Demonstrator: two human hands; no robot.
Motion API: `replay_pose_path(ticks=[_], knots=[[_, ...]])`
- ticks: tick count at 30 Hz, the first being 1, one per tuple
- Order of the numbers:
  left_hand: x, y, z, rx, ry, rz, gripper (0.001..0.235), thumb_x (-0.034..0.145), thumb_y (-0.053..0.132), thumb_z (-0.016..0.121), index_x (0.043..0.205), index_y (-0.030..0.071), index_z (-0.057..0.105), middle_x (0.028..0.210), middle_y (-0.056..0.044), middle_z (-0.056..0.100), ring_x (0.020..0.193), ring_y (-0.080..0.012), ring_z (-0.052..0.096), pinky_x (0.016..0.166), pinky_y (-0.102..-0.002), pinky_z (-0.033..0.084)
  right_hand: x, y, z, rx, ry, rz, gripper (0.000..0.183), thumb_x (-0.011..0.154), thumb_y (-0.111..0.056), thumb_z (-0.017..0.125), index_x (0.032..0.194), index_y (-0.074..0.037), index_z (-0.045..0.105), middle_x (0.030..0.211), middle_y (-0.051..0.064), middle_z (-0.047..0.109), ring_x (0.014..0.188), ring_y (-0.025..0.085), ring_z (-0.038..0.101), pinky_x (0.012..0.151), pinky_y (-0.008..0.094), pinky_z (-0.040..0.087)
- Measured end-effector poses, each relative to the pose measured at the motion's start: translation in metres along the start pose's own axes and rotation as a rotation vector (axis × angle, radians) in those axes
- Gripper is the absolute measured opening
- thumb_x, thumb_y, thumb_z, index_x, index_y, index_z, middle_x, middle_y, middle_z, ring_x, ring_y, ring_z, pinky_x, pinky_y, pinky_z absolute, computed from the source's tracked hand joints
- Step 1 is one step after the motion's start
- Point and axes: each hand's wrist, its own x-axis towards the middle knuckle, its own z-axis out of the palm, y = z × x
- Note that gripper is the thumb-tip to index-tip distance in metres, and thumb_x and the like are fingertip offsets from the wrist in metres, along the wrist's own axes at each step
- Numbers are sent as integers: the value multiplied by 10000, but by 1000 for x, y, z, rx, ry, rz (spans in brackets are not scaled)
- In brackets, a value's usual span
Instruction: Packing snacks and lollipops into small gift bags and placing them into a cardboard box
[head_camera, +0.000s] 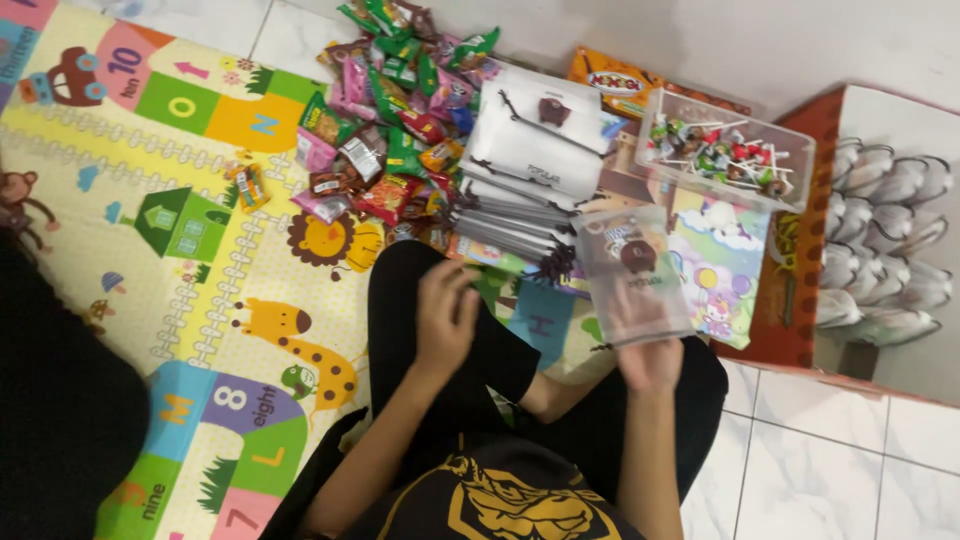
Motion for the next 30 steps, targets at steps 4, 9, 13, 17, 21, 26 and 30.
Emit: replay_pose_path(ticks=[4, 9, 13, 17, 21, 26, 30], knots=[[15, -62, -29, 143, 153, -135, 245, 991, 81, 625, 1218, 123, 708, 1197, -93, 646, 1170, -349, 621, 1047, -471, 467, -22, -13, -6, -47, 35, -6, 391, 963, -265, 606, 1265, -26, 674, 1439, 181, 616, 1472, 404, 447, 1217, 619, 301], [28, -123, -45, -10, 330, -561, 196, 1021, 74, 560, 1175, 79, 681, 1192, -76, 716, 1164, -215, 675, 963, -317, 539, -54, -34, -17, -136, 230, 27, 324, 910, -166, 648, 1219, -72, 671, 1465, 185, 586, 1420, 337, 505, 1215, 481, 361], [37, -154, -42, -22, 452, -611, 222, 987, 30, 537, 1117, 102, 702, 1082, -26, 724, 1018, -176, 690, 917, -309, 563, -77, -50, -46, -411, 433, -7, 527, 971, -230, 443, 1446, -4, 463, 1562, 240, 447, 1469, 405, 426, 1259, 478, 328], [45, -204, -34, 72, 466, -719, 209, 955, 29, 579, 1087, 131, 704, 1068, -42, 739, 957, -173, 695, 880, -311, 574, -92, -51, -116, -1088, 747, -329, 329, 983, -137, 548, 1262, 12, 638, 1180, 154, 686, 1023, 257, 660, 935, 333, 531], [43, -231, -6, 202, 496, -518, 246, 854, 8, 592, 1006, 158, 714, 998, -3, 760, 931, -174, 699, 817, -292, 528, -97, -33, -105, -1435, 685, -547, 234, 994, -15, 554, 1148, -45, 727, 1148, 97, 721, 1122, 170, 662, 1052, 296, 499], [50, -165, 27, 467, 207, -451, 152, 850, 131, 707, 949, 236, 754, 865, 30, 744, 812, -225, 708, 802, -391, 544, -27, -50, -63, -1391, 578, -986, 146, 997, 79, 635, 999, -20, 743, 999, 148, 722, 1004, 250, 686, 988, 356, 529], [53, -174, 35, 674, 193, -434, 111, 833, 195, 731, 897, 285, 719, 805, 51, 676, 753, -228, 685, 723, -410, 534, 63, -99, 15, -1440, 320, -1179, 176, 974, 117, 664, 904, -12, 762, 903, 163, 723, 910, 310, 705, 929, 406, 539]])
